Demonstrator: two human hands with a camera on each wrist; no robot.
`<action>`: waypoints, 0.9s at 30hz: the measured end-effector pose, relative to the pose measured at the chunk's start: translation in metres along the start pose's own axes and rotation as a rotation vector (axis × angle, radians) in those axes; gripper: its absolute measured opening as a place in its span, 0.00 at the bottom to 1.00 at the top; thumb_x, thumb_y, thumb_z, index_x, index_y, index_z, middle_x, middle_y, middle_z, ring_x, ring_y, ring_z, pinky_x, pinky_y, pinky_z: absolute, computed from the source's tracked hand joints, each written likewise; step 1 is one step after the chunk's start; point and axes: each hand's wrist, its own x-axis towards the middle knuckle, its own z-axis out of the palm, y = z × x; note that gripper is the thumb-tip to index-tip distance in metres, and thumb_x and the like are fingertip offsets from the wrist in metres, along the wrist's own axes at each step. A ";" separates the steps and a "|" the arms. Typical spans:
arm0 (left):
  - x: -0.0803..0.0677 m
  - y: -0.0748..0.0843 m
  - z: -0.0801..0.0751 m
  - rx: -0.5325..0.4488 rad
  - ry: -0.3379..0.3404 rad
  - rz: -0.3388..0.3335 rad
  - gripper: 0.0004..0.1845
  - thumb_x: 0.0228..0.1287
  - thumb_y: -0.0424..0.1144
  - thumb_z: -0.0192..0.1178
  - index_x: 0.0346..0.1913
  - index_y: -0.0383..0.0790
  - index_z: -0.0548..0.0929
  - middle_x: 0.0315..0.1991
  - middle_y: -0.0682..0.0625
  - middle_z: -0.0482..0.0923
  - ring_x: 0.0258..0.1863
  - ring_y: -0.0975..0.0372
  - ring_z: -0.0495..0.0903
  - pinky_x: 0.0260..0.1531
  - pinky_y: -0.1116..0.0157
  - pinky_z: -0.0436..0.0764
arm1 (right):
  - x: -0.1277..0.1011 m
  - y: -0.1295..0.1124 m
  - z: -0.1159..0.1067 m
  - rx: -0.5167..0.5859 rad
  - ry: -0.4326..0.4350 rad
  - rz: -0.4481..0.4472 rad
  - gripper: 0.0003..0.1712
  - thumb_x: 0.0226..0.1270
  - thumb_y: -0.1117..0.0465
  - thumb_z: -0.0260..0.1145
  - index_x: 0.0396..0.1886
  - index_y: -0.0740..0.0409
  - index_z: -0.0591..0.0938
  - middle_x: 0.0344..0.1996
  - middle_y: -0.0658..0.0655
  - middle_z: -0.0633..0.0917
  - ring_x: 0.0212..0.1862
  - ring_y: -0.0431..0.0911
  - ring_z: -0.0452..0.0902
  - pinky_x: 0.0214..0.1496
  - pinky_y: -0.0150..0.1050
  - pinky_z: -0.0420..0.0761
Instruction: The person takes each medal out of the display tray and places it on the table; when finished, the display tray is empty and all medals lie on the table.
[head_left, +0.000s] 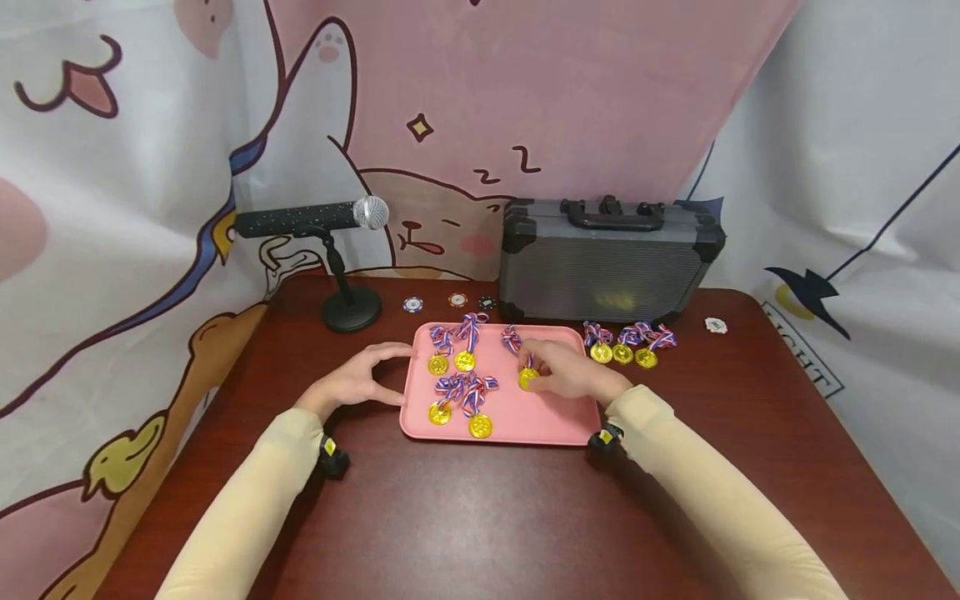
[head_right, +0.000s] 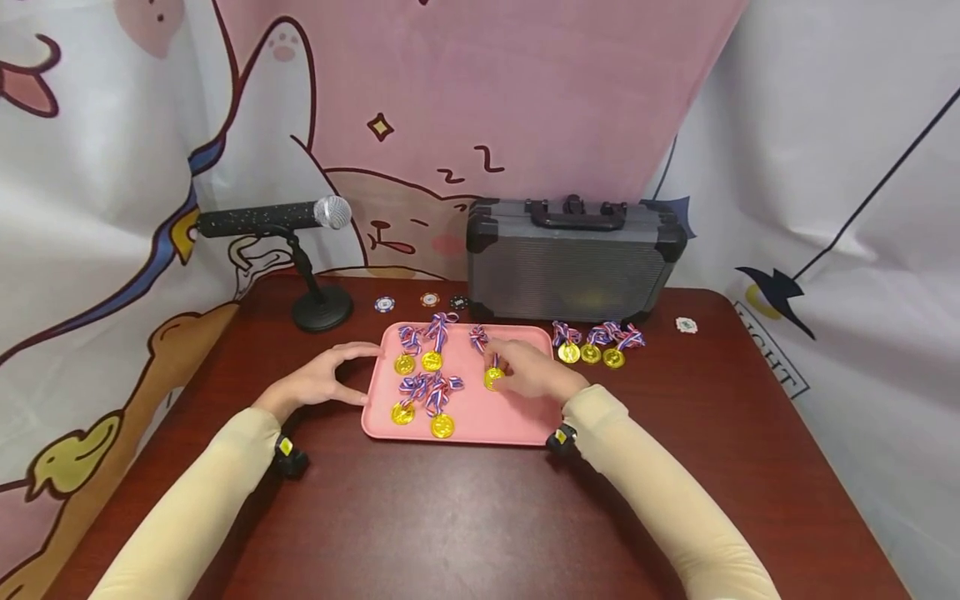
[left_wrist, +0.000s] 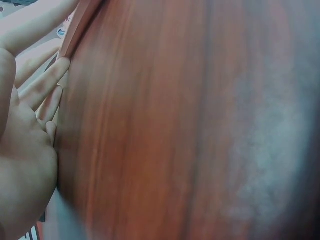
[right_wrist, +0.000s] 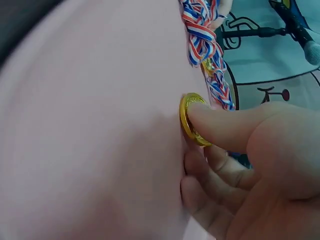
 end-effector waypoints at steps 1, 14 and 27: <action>0.000 0.000 0.000 0.000 0.001 -0.002 0.47 0.47 0.46 0.85 0.73 0.47 0.77 0.75 0.46 0.70 0.77 0.48 0.62 0.77 0.37 0.56 | -0.004 0.001 -0.002 0.025 0.010 -0.005 0.14 0.66 0.68 0.75 0.47 0.59 0.80 0.34 0.54 0.82 0.32 0.46 0.74 0.37 0.38 0.74; 0.000 0.002 -0.001 -0.004 -0.002 -0.007 0.47 0.47 0.45 0.86 0.73 0.47 0.78 0.74 0.48 0.71 0.77 0.50 0.62 0.77 0.39 0.55 | -0.068 0.025 -0.064 0.226 0.243 0.107 0.17 0.69 0.71 0.72 0.55 0.60 0.82 0.40 0.59 0.88 0.40 0.52 0.85 0.40 0.37 0.85; 0.000 0.003 0.000 -0.005 -0.001 -0.044 0.47 0.46 0.47 0.86 0.73 0.50 0.77 0.75 0.49 0.70 0.77 0.50 0.61 0.77 0.39 0.56 | -0.134 0.051 -0.136 0.099 0.573 0.319 0.22 0.74 0.65 0.70 0.65 0.61 0.78 0.46 0.57 0.86 0.39 0.32 0.82 0.36 0.26 0.83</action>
